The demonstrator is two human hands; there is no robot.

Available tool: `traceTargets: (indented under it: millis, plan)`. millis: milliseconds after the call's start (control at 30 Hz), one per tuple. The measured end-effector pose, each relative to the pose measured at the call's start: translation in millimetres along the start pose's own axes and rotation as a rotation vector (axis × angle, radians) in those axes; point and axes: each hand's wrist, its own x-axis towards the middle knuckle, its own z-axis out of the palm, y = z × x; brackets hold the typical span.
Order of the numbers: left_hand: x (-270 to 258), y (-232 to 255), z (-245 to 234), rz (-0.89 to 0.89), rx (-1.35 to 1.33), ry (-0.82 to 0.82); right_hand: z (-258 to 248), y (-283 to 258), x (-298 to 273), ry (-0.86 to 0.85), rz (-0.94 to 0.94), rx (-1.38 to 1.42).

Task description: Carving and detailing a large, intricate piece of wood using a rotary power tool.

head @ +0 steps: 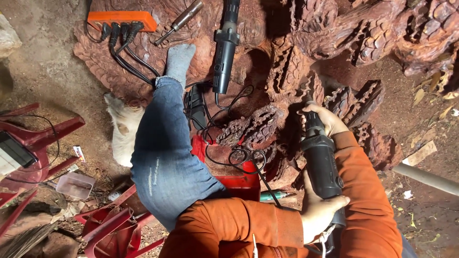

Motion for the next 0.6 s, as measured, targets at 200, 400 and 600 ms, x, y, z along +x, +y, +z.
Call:
traceTargets:
  millis: [200,400,600]
  plan:
    - [-11,-29,-35,-0.07,-0.212,-0.023,36,22,-11,-0.093,-0.078,0.196]
    - [-42,57,-95,0.097,0.122,-0.087,101,33,-11,-0.124,-0.334,0.664]
    - [-14,135,-194,0.04,0.872,0.12,157,40,-12,0.18,-0.371,0.862]
